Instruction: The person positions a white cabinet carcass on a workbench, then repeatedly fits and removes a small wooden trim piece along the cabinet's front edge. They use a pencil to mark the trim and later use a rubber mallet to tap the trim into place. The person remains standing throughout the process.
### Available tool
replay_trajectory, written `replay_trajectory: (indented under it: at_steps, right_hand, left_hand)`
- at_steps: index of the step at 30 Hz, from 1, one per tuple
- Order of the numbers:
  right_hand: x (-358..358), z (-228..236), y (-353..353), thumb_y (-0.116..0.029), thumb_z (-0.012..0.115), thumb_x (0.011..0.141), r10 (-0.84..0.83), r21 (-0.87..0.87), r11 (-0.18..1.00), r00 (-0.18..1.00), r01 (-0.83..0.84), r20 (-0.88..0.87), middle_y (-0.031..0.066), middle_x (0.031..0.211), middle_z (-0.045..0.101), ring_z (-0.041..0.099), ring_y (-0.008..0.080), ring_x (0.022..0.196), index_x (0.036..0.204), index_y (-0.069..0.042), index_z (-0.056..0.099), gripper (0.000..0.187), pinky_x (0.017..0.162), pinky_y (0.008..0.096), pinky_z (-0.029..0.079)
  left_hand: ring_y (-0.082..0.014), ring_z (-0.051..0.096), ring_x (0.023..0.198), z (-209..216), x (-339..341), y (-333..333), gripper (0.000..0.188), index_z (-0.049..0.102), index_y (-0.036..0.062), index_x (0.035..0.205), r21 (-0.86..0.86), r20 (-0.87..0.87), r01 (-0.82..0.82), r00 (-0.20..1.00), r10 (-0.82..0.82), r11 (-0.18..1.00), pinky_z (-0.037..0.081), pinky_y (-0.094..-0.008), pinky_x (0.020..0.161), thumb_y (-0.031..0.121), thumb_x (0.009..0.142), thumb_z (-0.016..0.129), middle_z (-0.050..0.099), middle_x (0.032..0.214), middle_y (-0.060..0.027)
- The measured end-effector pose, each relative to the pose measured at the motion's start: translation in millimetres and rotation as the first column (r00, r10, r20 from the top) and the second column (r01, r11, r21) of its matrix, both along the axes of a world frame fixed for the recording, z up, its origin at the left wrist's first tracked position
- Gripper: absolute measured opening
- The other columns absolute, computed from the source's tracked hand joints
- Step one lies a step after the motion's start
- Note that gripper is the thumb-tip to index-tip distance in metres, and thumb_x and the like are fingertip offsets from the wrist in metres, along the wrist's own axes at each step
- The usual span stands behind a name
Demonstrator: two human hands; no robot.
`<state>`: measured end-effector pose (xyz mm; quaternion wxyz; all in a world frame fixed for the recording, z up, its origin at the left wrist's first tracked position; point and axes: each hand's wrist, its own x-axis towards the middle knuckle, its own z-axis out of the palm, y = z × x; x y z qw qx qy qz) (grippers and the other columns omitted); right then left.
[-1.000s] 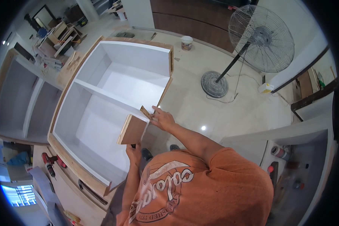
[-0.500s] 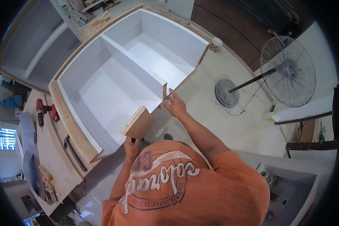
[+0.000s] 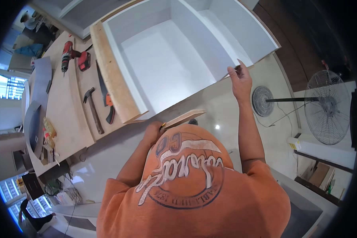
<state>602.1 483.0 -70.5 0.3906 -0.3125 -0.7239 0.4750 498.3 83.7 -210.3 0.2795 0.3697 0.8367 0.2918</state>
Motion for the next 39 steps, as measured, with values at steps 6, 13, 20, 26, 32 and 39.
replay_trajectory:
  at_steps: [6,13,20,26,32,39]
  right_hand:
    - [-19,-8,-10,-0.028,0.063,0.100,-0.244,0.203,0.955,0.961,0.216,0.127,0.0086,0.090,0.069,0.063,0.0171,0.082,0.114,0.000,0.065,0.031,0.077,0.0329,0.051]
    - [-22,0,-18,-0.032,0.057,0.103,-0.349,0.398,0.883,0.915,0.249,0.204,0.0180,0.104,0.070,0.067,0.0346,0.097,0.117,-0.001,0.063,0.035,0.084,0.0412,0.051]
    - [-24,-3,-10,-0.040,0.055,0.103,-0.427,0.427,0.857,0.861,0.287,0.278,0.0197,0.104,0.070,0.067,0.0394,0.095,0.115,-0.001,0.063,0.041,0.083,0.0448,0.051]
    - [-20,-13,2,-0.038,0.054,0.103,-0.439,0.489,0.830,0.856,0.268,0.275,0.0221,0.106,0.069,0.065,0.0401,0.097,0.115,-0.001,0.062,0.040,0.083,0.0450,0.050]
    - [-20,-16,3,-0.033,0.054,0.103,-0.444,0.467,0.840,0.844,0.276,0.299,0.0225,0.107,0.068,0.065,0.0396,0.099,0.115,0.000,0.062,0.036,0.085,0.0458,0.049]
    - [-33,-36,19,-0.028,0.057,0.098,-0.521,0.500,0.788,0.822,0.360,0.229,0.0183,0.090,0.068,0.065,0.0370,0.084,0.105,-0.004,0.066,0.026,0.077,0.0471,0.051]
  left_hand:
    - [-0.0428,0.063,0.094,1,-4,-62,0.021,0.066,0.0054,0.098,0.023,-0.054,0.008,0.999,-0.007,1.000,0.051,-0.0505,0.081,0.022,0.084,0.068,0.065,0.101,-0.0203]
    - [-0.0402,0.063,0.087,23,-16,-157,0.014,0.064,0.0064,0.093,-0.034,-0.172,-0.074,0.983,0.067,0.997,0.052,-0.0475,0.074,0.017,0.087,0.070,0.062,0.095,-0.0140]
    - [-0.0377,0.063,0.093,48,-21,-248,0.013,0.066,0.0063,0.096,-0.028,-0.098,-0.280,0.956,0.276,0.960,0.051,-0.0467,0.078,0.015,0.088,0.069,0.063,0.097,-0.0147]
    - [-0.0412,0.064,0.096,86,-38,-301,0.024,0.067,0.0037,0.108,-0.065,0.039,-0.510,0.858,0.513,0.858,0.051,-0.0431,0.081,0.018,0.088,0.071,0.068,0.101,-0.0193]
    - [-0.0190,0.055,0.074,120,-92,-351,0.021,0.064,-0.0033,0.097,-0.027,0.180,-0.744,0.653,0.735,0.668,0.047,-0.0365,0.071,0.016,0.089,0.070,0.063,0.079,-0.0092]
    - [-0.0072,0.038,0.054,89,-179,-387,0.021,0.055,0.0124,0.076,-0.070,0.346,-0.866,0.444,0.827,0.494,0.028,-0.0289,0.046,0.019,0.091,0.068,0.045,0.063,0.0050]
